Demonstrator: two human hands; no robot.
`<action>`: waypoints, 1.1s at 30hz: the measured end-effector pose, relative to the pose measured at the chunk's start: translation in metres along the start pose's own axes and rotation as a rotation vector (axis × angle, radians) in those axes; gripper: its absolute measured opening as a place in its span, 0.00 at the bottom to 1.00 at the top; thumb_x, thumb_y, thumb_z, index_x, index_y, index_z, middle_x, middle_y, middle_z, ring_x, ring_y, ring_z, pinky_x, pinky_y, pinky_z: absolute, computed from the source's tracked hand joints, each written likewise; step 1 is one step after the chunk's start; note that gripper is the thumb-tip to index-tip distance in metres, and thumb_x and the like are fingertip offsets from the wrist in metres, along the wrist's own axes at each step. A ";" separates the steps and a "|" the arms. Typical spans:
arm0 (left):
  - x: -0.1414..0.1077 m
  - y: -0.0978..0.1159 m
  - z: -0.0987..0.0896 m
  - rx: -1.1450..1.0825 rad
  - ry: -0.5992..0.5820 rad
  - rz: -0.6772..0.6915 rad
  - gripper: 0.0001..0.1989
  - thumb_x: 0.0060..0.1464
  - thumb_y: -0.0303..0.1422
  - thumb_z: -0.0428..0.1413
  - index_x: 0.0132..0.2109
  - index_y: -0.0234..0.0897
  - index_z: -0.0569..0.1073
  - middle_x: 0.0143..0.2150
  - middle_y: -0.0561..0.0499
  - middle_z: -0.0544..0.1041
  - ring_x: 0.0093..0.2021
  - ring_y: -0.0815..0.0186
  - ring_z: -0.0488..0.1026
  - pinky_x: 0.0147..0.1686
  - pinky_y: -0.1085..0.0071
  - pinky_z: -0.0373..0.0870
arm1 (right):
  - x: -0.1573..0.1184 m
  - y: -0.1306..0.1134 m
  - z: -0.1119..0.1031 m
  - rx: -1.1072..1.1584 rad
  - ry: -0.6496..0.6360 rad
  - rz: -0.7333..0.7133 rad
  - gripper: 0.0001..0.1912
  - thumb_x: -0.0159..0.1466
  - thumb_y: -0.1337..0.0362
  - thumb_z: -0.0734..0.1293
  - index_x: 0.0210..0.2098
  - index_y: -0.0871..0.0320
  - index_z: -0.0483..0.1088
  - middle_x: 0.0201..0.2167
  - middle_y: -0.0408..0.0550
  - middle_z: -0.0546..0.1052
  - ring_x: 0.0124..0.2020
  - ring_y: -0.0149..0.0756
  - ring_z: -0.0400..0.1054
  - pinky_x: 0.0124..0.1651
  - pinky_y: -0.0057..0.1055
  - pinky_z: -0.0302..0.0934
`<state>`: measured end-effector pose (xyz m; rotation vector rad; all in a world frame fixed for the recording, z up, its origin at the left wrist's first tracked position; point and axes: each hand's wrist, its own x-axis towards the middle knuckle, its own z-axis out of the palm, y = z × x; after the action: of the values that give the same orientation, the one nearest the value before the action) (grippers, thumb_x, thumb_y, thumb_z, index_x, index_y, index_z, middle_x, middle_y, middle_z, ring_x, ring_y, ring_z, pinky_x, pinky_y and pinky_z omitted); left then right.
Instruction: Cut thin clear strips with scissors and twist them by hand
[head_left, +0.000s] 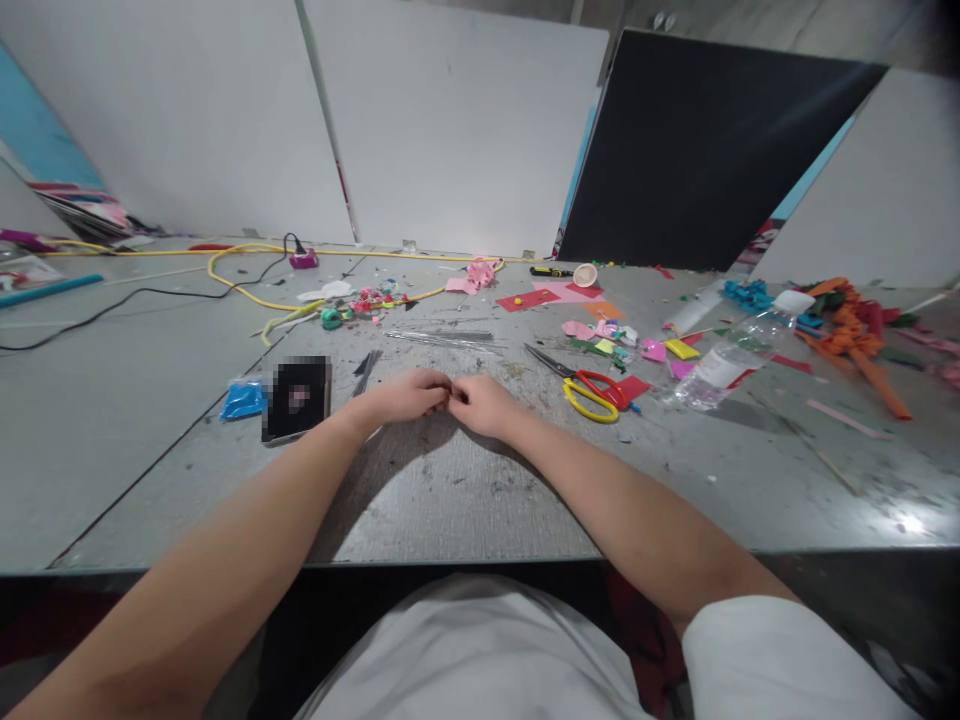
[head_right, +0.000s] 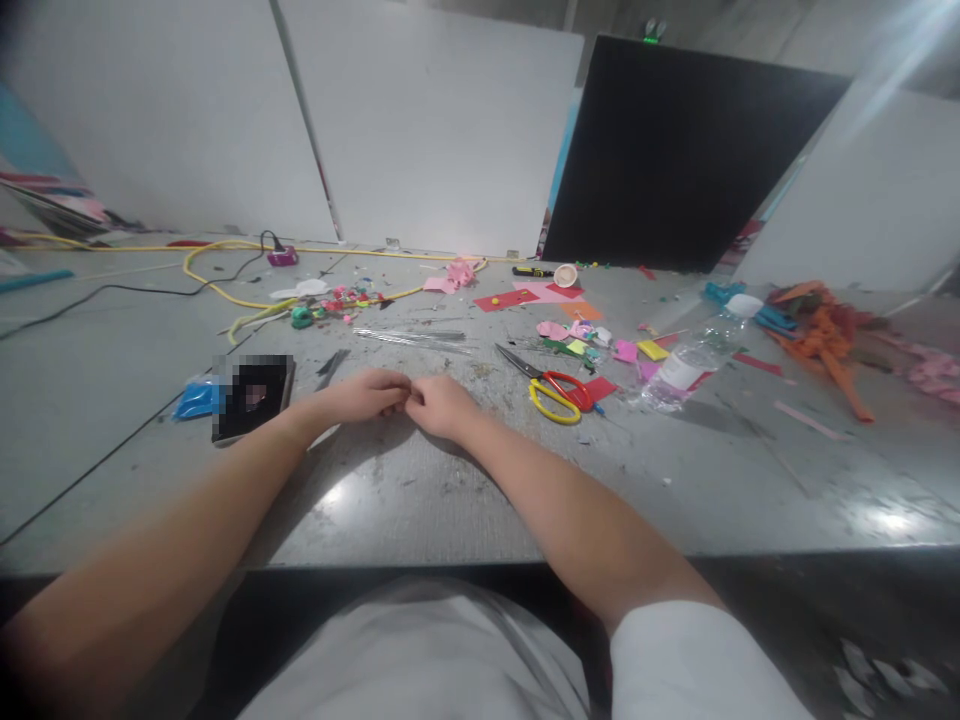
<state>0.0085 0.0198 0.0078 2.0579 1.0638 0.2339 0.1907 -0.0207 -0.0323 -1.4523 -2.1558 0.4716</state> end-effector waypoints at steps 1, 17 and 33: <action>0.000 -0.001 0.000 -0.006 -0.001 -0.001 0.10 0.52 0.36 0.53 0.36 0.39 0.77 0.29 0.52 0.74 0.29 0.64 0.72 0.27 0.73 0.70 | 0.000 -0.001 0.000 0.004 -0.001 0.001 0.09 0.65 0.65 0.65 0.30 0.58 0.75 0.28 0.46 0.78 0.29 0.33 0.66 0.32 0.30 0.49; -0.002 0.005 0.001 -0.157 0.083 -0.082 0.10 0.55 0.38 0.54 0.36 0.38 0.77 0.29 0.52 0.74 0.31 0.66 0.73 0.29 0.73 0.71 | -0.001 0.000 0.000 0.038 0.026 -0.017 0.14 0.71 0.63 0.62 0.34 0.58 0.77 0.29 0.46 0.77 0.30 0.34 0.65 0.34 0.31 0.51; -0.002 0.004 -0.008 0.008 0.129 0.004 0.16 0.57 0.44 0.56 0.31 0.37 0.78 0.26 0.52 0.76 0.24 0.68 0.67 0.26 0.72 0.63 | 0.002 -0.001 0.000 0.055 0.101 0.082 0.13 0.71 0.62 0.63 0.31 0.59 0.72 0.26 0.44 0.74 0.29 0.33 0.61 0.34 0.30 0.48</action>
<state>0.0059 0.0215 0.0165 2.0748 1.1400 0.3683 0.1893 -0.0192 -0.0310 -1.5064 -1.9952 0.4723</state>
